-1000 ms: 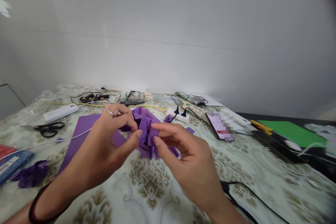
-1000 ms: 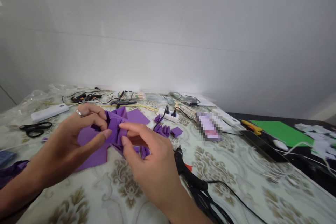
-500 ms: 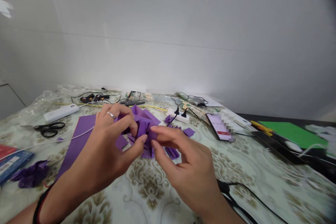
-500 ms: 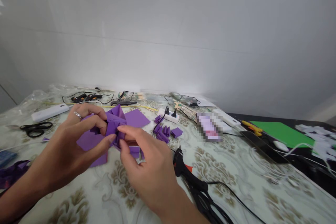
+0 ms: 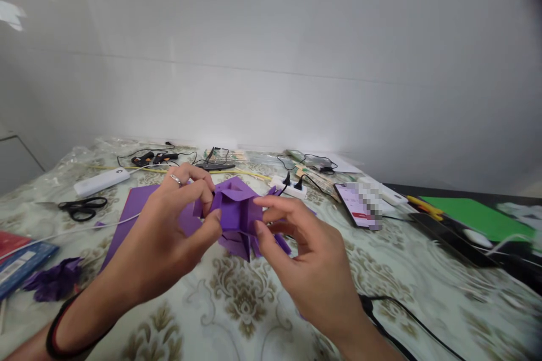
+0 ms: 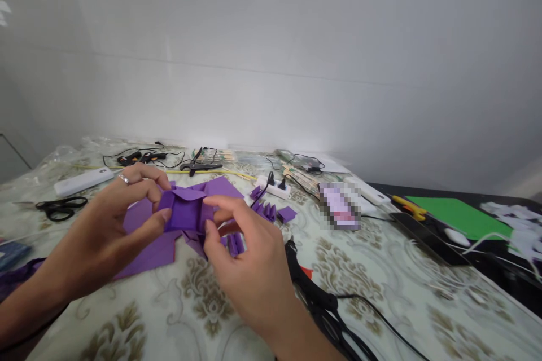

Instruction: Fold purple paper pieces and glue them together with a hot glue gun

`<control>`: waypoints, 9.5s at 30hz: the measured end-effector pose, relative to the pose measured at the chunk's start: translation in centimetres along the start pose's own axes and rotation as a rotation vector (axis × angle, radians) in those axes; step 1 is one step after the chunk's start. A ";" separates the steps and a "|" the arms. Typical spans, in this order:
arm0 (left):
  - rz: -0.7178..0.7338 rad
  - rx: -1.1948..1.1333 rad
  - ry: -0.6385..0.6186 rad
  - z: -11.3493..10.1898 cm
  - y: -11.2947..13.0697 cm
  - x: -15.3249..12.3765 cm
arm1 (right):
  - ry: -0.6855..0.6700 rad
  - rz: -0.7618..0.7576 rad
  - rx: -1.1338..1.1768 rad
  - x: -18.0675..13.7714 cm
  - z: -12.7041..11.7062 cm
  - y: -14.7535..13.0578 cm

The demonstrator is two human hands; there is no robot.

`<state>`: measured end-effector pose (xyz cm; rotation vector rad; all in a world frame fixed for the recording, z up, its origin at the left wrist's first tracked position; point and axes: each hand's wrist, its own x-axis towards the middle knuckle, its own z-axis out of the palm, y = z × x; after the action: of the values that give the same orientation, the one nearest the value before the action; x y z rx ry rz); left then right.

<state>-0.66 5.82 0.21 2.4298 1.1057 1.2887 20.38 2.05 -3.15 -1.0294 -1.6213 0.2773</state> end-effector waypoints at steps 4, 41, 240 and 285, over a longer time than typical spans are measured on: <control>-0.010 -0.026 -0.021 0.0 0.2 0.1 | 0.027 -0.031 -0.066 0.0 -0.1 0.0; -0.397 -0.412 -0.351 -3.6 0.2 -1.2 | -0.234 0.781 0.811 -0.1 -2.8 0.6; 0.297 0.185 -0.689 9.9 -5.7 -14.3 | -0.481 0.088 -0.165 -11.6 -0.6 6.0; 0.122 0.474 -0.432 7.4 -2.5 -10.4 | -0.804 0.605 0.162 -9.8 4.4 6.6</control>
<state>0.15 1.84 -12.14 2.9540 1.2519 0.5063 19.45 0.17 -15.60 -1.3562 -1.8816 1.3454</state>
